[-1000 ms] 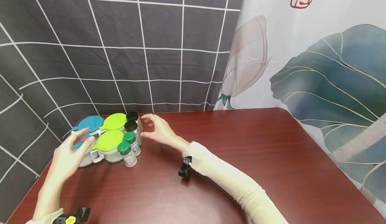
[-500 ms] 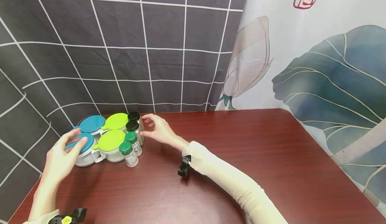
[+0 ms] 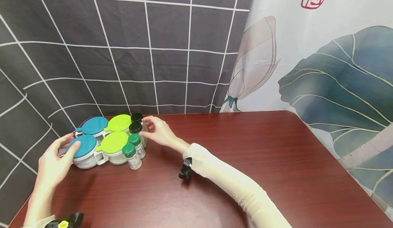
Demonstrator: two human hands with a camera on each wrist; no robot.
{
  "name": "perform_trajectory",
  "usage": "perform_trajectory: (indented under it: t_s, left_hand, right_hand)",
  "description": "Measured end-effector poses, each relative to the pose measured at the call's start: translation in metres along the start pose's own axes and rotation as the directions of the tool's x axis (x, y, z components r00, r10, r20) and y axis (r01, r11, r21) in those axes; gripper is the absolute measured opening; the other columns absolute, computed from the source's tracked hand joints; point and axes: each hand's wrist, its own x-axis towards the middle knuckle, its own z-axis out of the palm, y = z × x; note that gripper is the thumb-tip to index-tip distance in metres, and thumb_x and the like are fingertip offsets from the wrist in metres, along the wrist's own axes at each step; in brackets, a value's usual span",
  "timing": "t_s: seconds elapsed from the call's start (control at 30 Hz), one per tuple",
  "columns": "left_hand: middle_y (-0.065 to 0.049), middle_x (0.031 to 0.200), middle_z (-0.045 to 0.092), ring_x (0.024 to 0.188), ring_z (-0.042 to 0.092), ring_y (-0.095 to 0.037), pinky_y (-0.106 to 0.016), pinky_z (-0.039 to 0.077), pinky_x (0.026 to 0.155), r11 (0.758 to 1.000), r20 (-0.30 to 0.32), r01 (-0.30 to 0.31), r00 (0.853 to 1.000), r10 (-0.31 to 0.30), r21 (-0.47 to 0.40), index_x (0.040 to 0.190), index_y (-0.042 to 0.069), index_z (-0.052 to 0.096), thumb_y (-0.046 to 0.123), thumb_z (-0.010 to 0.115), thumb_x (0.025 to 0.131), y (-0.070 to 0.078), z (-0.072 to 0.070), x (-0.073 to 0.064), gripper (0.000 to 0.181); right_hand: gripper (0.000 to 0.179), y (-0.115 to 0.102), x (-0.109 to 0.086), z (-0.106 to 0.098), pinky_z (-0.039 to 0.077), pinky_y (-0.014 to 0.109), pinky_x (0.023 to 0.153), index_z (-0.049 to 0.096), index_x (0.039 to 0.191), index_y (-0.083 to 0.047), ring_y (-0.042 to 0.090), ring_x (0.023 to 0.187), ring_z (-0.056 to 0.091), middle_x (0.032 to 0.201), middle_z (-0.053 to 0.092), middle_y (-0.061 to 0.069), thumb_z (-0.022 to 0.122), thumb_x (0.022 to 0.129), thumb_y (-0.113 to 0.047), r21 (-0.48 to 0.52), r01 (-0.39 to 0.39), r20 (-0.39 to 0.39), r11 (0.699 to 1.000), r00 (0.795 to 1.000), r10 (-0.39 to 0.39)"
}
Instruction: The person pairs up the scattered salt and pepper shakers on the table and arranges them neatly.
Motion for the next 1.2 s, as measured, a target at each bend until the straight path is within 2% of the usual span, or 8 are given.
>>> perform_trajectory:
  t_s: [0.43,0.5,0.6,0.73,0.93,1.03,1.13,1.2]
  left_hand:
    - [0.025,0.142,0.044,0.101,0.026,0.034,0.005,0.021,0.082,0.996,-0.002,0.068,0.998,-0.068,0.058,0.144,0.014,0.044,0.041,0.052,0.096,-0.02,-0.003,-0.003,0.056]
    - [0.009,0.149,0.044,0.103,0.025,0.033,0.005,0.021,0.083,0.994,0.001,0.081,0.997,-0.082,0.074,0.144,0.013,0.044,0.041,0.052,0.096,-0.021,-0.003,-0.003,0.056]
    - [-0.005,0.149,0.045,0.112,0.038,0.02,0.002,0.023,0.08,0.99,0.014,0.102,0.994,-0.104,0.097,0.143,0.01,0.044,0.04,0.051,0.096,-0.022,-0.004,-0.004,0.056]
    - [-0.027,0.143,0.043,0.113,0.048,-0.021,-0.019,0.031,0.085,0.984,0.044,0.126,0.99,-0.133,0.127,0.143,0.007,0.042,0.04,0.049,0.097,-0.023,-0.005,-0.004,0.057]
    - [-0.028,0.146,0.04,0.095,0.036,0.024,-0.006,0.027,0.088,0.983,0.041,0.157,0.986,-0.161,0.095,0.145,0.009,0.04,0.041,0.05,0.096,-0.028,-0.006,-0.004,0.059]
    - [-0.028,0.146,0.039,0.093,0.034,0.026,-0.002,0.023,0.078,0.983,0.045,0.158,0.986,-0.163,0.097,0.145,0.009,0.04,0.041,0.05,0.096,-0.03,-0.007,-0.003,0.059]
    - [-0.029,0.148,0.035,0.122,0.055,-0.01,-0.011,0.032,0.096,0.979,0.082,0.176,0.979,-0.185,0.102,0.147,0.008,0.035,0.041,0.047,0.097,-0.033,-0.007,0.0,0.062]
    - [-0.03,0.149,0.033,0.128,0.045,-0.046,-0.031,0.033,0.11,0.977,0.11,0.189,0.974,-0.2,0.099,0.149,0.007,0.03,0.042,0.045,0.098,-0.036,-0.006,0.002,0.064]
  right_hand:
    - [0.044,0.004,0.002,0.006,0.049,0.012,0.079,0.058,0.125,-0.01,0.017,0.099,0.066,0.116,0.065,0.007,0.073,0.085,-0.018,-0.027,-0.003,0.016,1.0,1.0,0.003]
    - [0.044,0.004,0.003,0.007,0.051,0.014,0.08,0.058,0.125,-0.009,0.017,0.098,0.066,0.117,0.065,0.008,0.073,0.085,-0.018,-0.022,-0.003,0.015,1.0,1.0,0.003]
    - [0.044,0.005,0.003,0.009,0.053,0.019,0.081,0.058,0.124,-0.008,0.019,0.098,0.067,0.118,0.065,0.009,0.073,0.084,-0.016,-0.003,-0.002,0.016,1.0,1.0,0.002]
    - [0.044,0.006,0.004,0.011,0.054,0.021,0.082,0.058,0.123,-0.006,0.02,0.097,0.067,0.118,0.065,0.01,0.074,0.083,-0.013,0.006,-0.004,0.019,1.0,1.0,0.003]
    - [0.045,0.007,0.006,0.014,0.054,0.022,0.082,0.058,0.123,-0.005,0.021,0.097,0.067,0.117,0.065,0.011,0.075,0.082,-0.009,0.007,-0.01,0.028,1.0,1.0,0.01]
    - [0.045,0.007,0.006,0.015,0.054,0.024,0.083,0.058,0.123,-0.004,0.022,0.098,0.067,0.117,0.065,0.012,0.074,0.081,-0.008,0.013,-0.013,0.025,1.0,1.0,0.012]
    - [0.045,0.006,0.006,0.014,0.055,0.025,0.083,0.058,0.123,-0.004,0.023,0.098,0.067,0.117,0.064,0.012,0.074,0.081,-0.008,0.009,-0.017,0.026,1.0,1.0,0.016]
    - [0.045,0.006,0.006,0.014,0.055,0.025,0.083,0.058,0.123,-0.004,0.022,0.098,0.067,0.117,0.064,0.012,0.074,0.081,-0.008,0.006,-0.021,0.026,1.0,0.999,0.02]
